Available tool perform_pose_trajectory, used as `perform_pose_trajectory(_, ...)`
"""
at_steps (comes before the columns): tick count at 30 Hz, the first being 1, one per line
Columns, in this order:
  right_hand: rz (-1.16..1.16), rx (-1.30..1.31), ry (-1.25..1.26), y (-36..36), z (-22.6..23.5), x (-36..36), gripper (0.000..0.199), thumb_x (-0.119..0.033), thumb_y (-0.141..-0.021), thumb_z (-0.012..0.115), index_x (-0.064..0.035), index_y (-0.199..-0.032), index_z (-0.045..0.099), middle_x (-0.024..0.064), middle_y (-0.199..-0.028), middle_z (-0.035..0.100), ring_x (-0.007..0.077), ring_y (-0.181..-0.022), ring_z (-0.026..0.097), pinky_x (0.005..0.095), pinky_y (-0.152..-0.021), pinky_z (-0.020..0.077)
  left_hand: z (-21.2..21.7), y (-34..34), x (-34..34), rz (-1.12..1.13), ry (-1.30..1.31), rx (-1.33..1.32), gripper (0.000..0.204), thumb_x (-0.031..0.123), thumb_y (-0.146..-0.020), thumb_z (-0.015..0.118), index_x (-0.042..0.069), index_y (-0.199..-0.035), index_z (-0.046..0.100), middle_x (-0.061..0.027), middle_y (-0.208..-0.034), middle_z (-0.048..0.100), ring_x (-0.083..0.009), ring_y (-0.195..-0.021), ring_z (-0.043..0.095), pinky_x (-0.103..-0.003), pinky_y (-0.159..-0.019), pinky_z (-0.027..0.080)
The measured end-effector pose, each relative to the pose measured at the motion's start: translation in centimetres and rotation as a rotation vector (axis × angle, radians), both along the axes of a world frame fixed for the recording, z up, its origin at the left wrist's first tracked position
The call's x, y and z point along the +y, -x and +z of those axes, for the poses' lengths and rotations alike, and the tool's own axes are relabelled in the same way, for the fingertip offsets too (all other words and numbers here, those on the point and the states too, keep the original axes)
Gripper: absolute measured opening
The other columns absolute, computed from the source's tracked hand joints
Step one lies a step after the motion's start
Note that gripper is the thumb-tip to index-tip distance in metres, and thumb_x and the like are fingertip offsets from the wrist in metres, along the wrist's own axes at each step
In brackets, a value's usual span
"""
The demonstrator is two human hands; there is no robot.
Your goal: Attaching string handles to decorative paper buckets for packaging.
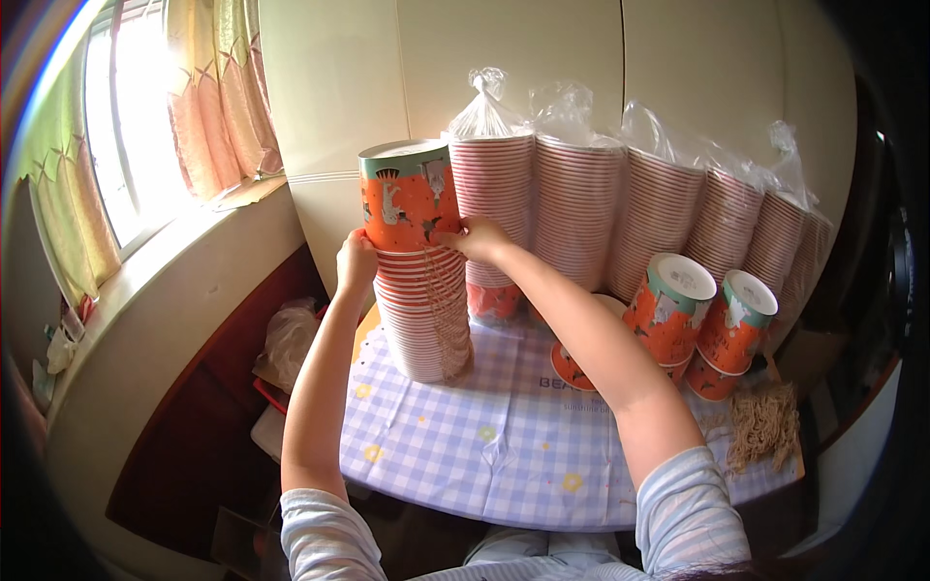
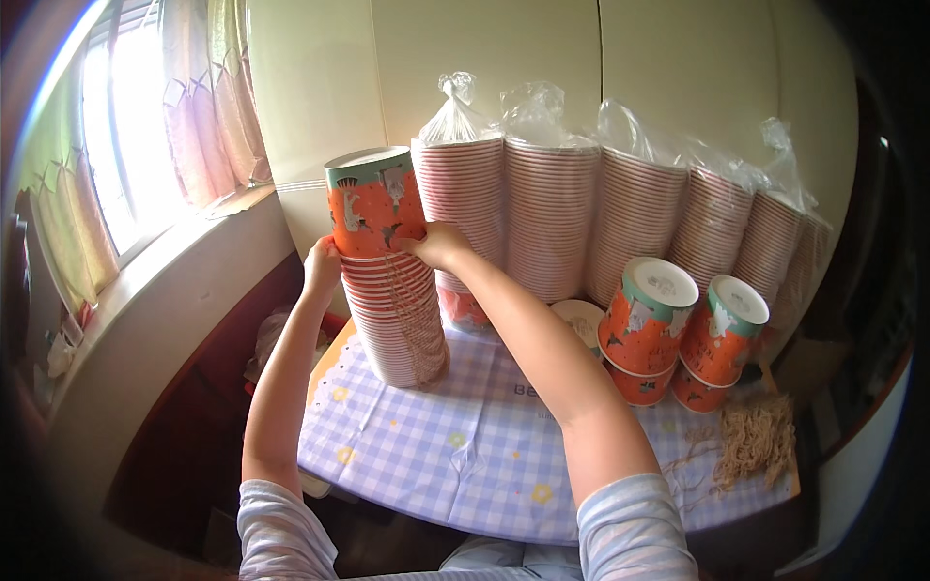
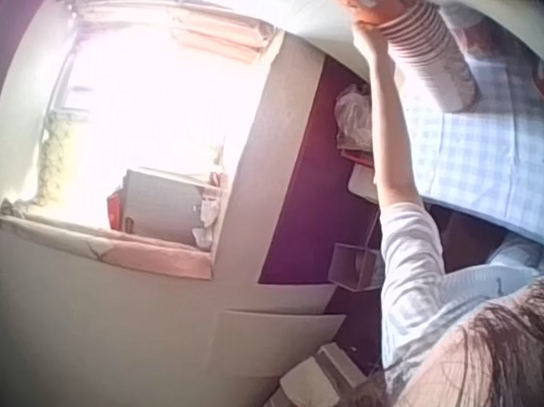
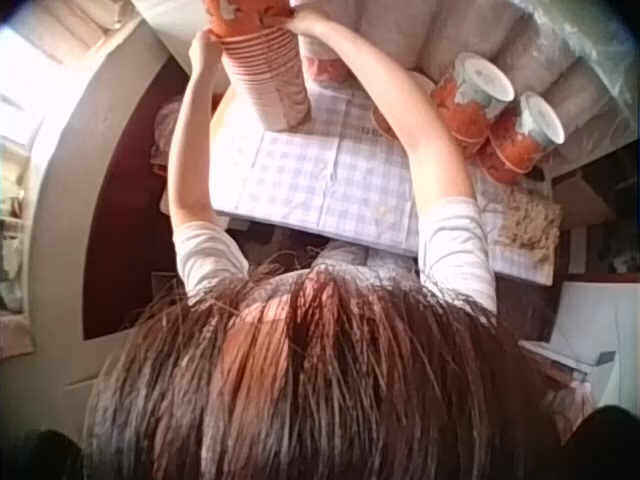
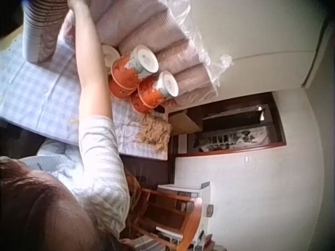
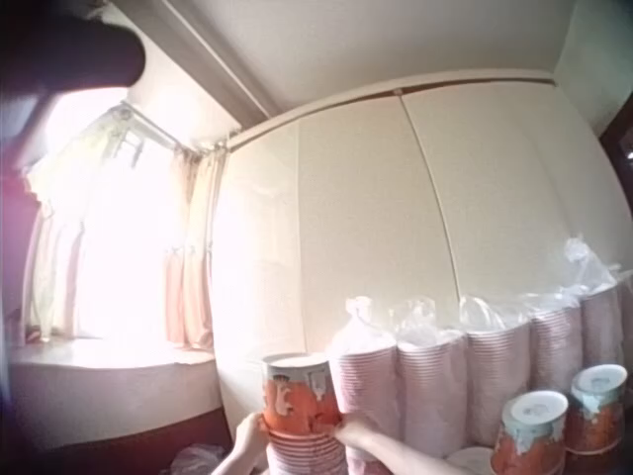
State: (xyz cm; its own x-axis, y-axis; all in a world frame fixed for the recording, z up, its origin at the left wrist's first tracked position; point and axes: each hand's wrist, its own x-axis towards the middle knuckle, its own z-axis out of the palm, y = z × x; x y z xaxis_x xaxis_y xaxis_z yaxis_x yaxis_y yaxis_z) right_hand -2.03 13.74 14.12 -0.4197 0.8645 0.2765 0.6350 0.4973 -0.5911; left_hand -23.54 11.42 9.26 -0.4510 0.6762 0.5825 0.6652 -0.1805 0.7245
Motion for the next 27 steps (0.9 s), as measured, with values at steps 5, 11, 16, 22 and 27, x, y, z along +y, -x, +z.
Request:
perform_pose_trajectory(5,0.048,-0.039,0.014,0.2,-0.5,0.1,0.049,-0.049,-0.070,0.059,-0.0104,-0.099,0.062,0.0116,-0.096,0.062,0.0251,-0.090,0.058,0.0315,-0.077,0.0444,0.1,0.3,-1.0,0.027,0.074,0.150,0.030,0.017,-0.082,0.037,0.000,-0.096,0.058,-0.0200,-0.087,0.060,-0.0312,-0.084,0.059,-0.037,-0.072,0.045)
perform_pose_trajectory(11,0.060,-0.028,-0.005,-0.1,-1.8,1.1,0.046,-0.042,-0.071,0.063,-0.0017,-0.092,0.062,0.0098,-0.069,0.062,0.0174,-0.061,0.060,0.0295,-0.059,0.0469,-0.2,-0.5,-1.3,0.061,0.062,0.196,0.030,0.016,-0.081,0.037,0.000,-0.094,0.058,-0.0202,-0.088,0.060,-0.0337,-0.084,0.058,-0.038,-0.073,0.045)
perform_pose_trajectory(16,0.052,-0.124,0.001,-0.2,-1.9,1.4,0.045,-0.042,-0.071,0.063,-0.0030,-0.093,0.063,0.0107,-0.073,0.063,0.0179,-0.064,0.061,0.0295,-0.062,0.0471,-1.0,-0.7,-1.7,0.066,0.069,0.185,0.031,0.019,-0.082,0.036,0.001,-0.098,0.056,-0.0205,-0.091,0.059,-0.0351,-0.087,0.056,-0.040,-0.075,0.044)
perform_pose_trajectory(22,0.041,-0.169,-0.013,-0.4,-1.8,1.3,0.045,-0.042,-0.070,0.065,-0.0038,-0.093,0.063,0.0113,-0.076,0.064,0.0189,-0.066,0.062,0.0294,-0.065,0.0471,-1.8,-0.5,-1.6,0.056,0.104,0.170,0.032,0.020,-0.084,0.035,0.003,-0.102,0.054,-0.0207,-0.094,0.058,-0.0366,-0.089,0.055,-0.042,-0.077,0.043)
perform_pose_trajectory(27,0.031,-0.147,0.004,-0.3,-2.8,2.0,0.044,-0.041,-0.070,0.065,-0.0040,-0.092,0.063,0.0118,-0.073,0.063,0.0190,-0.065,0.061,0.0298,-0.064,0.0472,-2.5,-0.4,-1.5,0.051,0.065,0.164,0.031,0.019,-0.084,0.035,0.002,-0.102,0.054,-0.0207,-0.092,0.059,-0.0356,-0.088,0.056,-0.042,-0.076,0.044)
